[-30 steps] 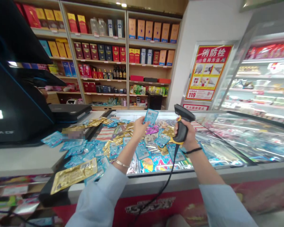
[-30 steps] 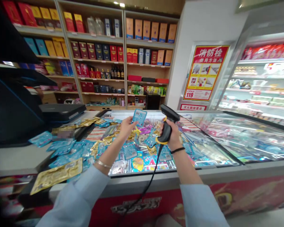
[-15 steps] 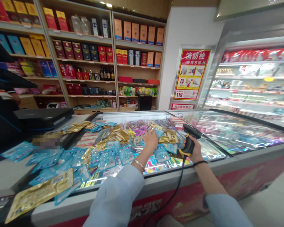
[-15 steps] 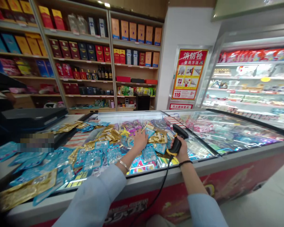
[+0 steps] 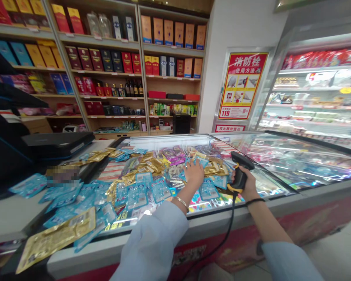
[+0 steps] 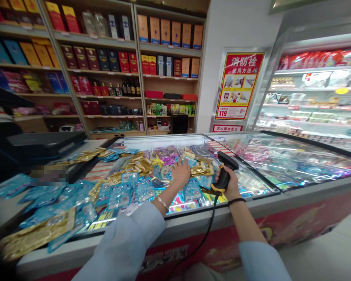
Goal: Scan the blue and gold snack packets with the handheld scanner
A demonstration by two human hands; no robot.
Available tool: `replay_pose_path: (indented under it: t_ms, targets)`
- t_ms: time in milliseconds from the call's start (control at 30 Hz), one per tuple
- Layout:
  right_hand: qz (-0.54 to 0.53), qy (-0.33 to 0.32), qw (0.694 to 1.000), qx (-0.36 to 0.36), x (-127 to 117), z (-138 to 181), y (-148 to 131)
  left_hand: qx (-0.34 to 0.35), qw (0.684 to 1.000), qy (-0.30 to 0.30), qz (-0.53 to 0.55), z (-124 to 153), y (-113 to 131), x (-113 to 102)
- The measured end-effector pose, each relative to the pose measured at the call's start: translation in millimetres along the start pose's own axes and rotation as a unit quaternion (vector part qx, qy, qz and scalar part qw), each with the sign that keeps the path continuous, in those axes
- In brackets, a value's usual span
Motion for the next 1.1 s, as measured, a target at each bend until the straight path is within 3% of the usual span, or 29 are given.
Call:
replay_pose_path:
  t_ms: [233, 333, 500, 633, 733, 833, 967, 1100]
  targets:
    - [-0.008, -0.004, 1.000, 0.000, 0, 2, -3, -0.006, 0.999, 0.007, 0.030, 0, 0, -6]
    - [-0.015, 0.012, 1.000, -0.007, 0, 5, -6, -0.017, 0.997, 0.033, 0.065, -5, -1, -19]
    - [-0.005, 0.037, 0.999, 0.002, 11, 12, -13, -0.028, 0.990, 0.060, 0.125, -16, 5, -62]
    - [0.017, 0.044, 0.999, -0.006, 29, 18, -34, 0.018, 0.992, 0.024, 0.123, -20, 16, -100]
    - [0.044, 0.030, 0.998, -0.028, 47, 24, -53, 0.041, 0.995, 0.003, 0.087, -17, 11, -136]
    - [0.067, -0.006, 0.997, -0.045, 69, 31, -65, 0.025, 0.998, 0.013, 0.050, -12, -16, -181]
    - [0.068, -0.074, 0.993, -0.055, 112, 40, -62, -0.034, 0.999, 0.033, 0.017, -7, -79, -235]
    - [0.059, -0.150, 0.986, -0.047, 173, 48, -37, -0.090, 0.995, 0.032, -0.013, -2, -149, -263]
Point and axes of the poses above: each hand's wrist, its own z-axis away from the middle knuckle, its own x-axis out of the palm, y = z × x, the point moved 7 cm from there along -z, towards the middle knuckle, and after that the axes turned 15 degrees about z, right-handed, at the moved point
